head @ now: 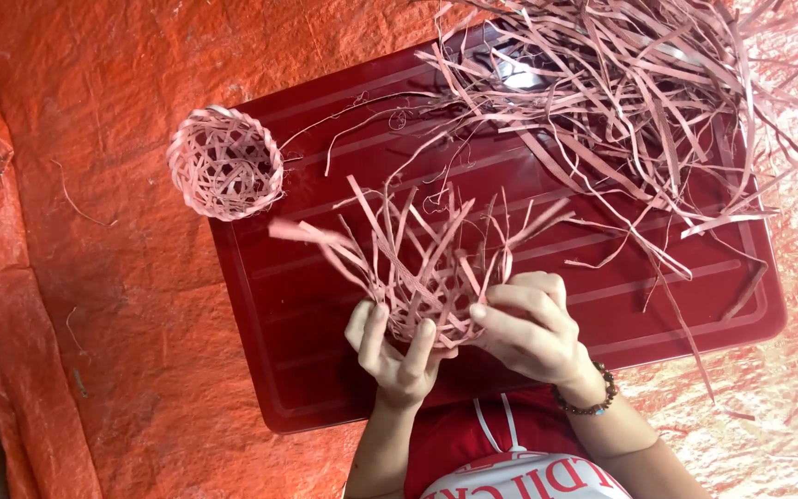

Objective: Weaving the sides of a basket using thin pink strips of material on a makeshift workspace.

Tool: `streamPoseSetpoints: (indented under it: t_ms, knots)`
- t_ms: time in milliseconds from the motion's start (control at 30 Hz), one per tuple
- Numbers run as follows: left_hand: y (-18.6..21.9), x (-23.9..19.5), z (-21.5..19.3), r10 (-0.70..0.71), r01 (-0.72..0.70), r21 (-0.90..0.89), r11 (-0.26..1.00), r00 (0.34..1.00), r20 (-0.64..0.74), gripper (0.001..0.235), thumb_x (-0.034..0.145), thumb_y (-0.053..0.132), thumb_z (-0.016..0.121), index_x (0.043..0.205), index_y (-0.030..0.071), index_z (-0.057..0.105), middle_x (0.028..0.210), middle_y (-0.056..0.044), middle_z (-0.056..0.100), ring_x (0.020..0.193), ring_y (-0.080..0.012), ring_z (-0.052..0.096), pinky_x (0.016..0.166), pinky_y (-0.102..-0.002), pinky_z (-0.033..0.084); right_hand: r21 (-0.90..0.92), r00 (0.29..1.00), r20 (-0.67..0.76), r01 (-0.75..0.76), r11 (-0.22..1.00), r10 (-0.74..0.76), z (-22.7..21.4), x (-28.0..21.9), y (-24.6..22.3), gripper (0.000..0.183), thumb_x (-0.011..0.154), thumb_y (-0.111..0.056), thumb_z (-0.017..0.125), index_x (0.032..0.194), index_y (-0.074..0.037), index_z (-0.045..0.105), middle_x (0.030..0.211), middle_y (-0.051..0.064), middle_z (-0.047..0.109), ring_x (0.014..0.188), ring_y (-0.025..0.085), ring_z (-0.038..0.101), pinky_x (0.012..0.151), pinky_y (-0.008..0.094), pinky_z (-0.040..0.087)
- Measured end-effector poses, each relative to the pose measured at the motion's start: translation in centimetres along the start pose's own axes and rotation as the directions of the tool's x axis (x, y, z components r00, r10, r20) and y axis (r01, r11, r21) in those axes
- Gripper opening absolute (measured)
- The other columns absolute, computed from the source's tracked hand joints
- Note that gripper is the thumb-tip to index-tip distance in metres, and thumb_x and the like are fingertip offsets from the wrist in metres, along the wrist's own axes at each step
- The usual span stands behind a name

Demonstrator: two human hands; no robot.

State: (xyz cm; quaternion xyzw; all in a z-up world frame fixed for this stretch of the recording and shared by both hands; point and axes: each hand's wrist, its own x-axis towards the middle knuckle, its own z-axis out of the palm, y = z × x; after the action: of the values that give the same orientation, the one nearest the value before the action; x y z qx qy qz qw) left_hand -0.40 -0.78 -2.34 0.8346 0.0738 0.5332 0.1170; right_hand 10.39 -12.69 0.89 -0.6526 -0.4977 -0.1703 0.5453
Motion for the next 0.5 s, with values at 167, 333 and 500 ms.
streamPoseSetpoints:
  t_ms: [167,333,500]
  knots:
    - [0.9,2.3,-0.5,0.038,-0.047,0.187,0.981,0.998,0.054,0.041,0.086,0.045,0.033,0.109,0.014,0.048,0.107,-0.021,0.047,0.094,-0.0343,0.052,0.074,-0.049,0.046,-0.023,0.998,-0.034,0.054,0.998,-0.054,0.2,0.4,-0.3,0.026,0.063,-0.014,0.074,0.088,-0.011,0.068,0.081,0.011,0.06,0.067,0.02,0.046,0.058,0.03,0.046]
    - [1.4,0.7,-0.1,-0.034,0.029,0.237,0.971,0.999,0.019,0.042,0.089,0.05,0.03,0.112,0.017,0.043,0.11,-0.005,0.042,0.103,-0.0261,0.034,0.093,-0.052,0.037,-0.053,0.99,0.135,0.047,0.998,-0.039,-0.6,1.5,-0.8,0.026,0.08,-0.022,0.062,0.103,-0.014,0.052,0.092,0.003,0.054,0.082,0.019,0.035,0.067,0.032,0.04]
    - [1.9,1.8,-0.1,-0.067,0.067,0.069,0.995,0.998,-0.001,0.035,0.085,0.034,0.052,0.108,0.009,0.043,0.097,-0.013,0.044,0.096,-0.025,0.038,0.074,-0.035,0.056,-0.045,0.987,0.157,0.031,0.999,-0.023,-0.7,1.4,-0.9,0.025,0.081,-0.018,0.062,0.104,-0.019,0.052,0.095,-0.002,0.052,0.084,0.02,0.032,0.071,0.034,0.038]
